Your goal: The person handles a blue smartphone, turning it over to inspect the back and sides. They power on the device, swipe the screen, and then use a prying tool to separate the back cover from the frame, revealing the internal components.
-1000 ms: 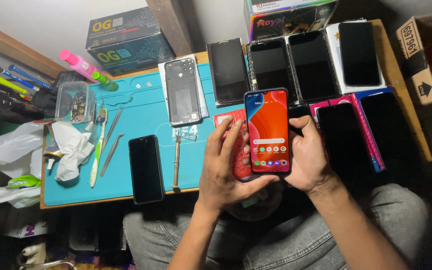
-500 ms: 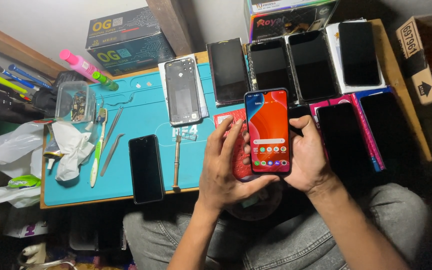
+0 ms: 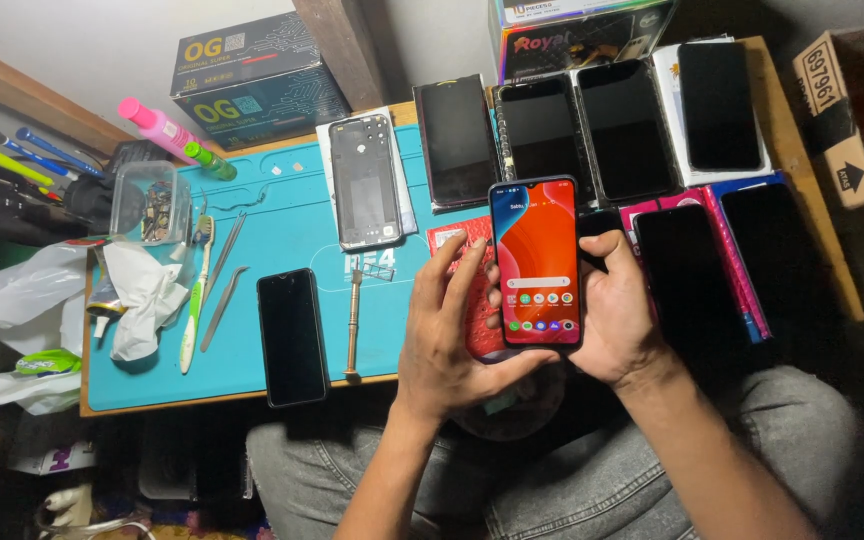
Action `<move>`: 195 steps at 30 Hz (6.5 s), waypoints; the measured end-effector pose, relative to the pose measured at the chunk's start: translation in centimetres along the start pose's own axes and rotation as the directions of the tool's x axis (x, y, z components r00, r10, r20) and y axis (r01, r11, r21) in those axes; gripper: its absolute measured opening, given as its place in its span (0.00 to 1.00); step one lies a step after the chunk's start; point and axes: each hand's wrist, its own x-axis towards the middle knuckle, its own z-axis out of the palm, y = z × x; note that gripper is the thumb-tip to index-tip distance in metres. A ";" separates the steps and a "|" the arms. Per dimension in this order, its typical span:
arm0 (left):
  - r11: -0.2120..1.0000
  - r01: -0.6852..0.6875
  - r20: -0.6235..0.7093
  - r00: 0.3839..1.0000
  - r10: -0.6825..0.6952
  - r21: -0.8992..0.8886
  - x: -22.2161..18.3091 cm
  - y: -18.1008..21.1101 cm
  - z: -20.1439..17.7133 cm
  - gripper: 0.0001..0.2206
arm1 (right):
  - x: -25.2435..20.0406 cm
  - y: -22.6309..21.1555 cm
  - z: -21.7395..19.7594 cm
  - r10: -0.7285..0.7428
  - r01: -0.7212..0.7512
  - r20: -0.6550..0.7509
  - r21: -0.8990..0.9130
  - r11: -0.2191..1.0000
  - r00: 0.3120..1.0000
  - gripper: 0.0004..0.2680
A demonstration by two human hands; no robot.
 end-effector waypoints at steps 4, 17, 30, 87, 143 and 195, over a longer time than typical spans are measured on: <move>1.000 -0.002 -0.009 1.000 0.002 -0.001 0.0 -0.1 0.1 0.52 | -0.1 -0.1 0.3 0.005 -0.005 0.008 0.025 1.000 1.000 0.27; 1.000 -0.005 0.002 1.000 0.005 0.000 -0.1 -0.3 0.1 0.51 | -1.1 -0.6 2.1 0.024 -0.024 -0.012 0.066 0.998 1.000 0.28; 1.000 0.003 0.005 1.000 -0.003 0.007 -0.1 -0.2 0.1 0.52 | -0.2 -0.1 0.3 0.012 -0.014 0.040 0.053 0.998 0.999 0.27; 0.994 0.037 -0.090 0.995 -0.046 -0.099 -0.4 -0.8 -0.3 0.48 | 1.8 0.7 -2.0 -0.028 0.007 0.199 0.109 0.994 0.980 0.22; 0.815 0.293 -0.143 0.900 -0.411 -0.500 1.0 -0.4 -2.0 0.23 | 1.3 2.0 -1.3 0.179 -0.153 0.417 -0.094 0.984 0.891 0.28; 0.212 0.708 0.372 0.573 -0.731 -0.674 4.8 3.3 -6.3 0.31 | -3.2 1.6 3.0 -0.399 0.660 0.781 -0.622 -0.422 0.481 0.28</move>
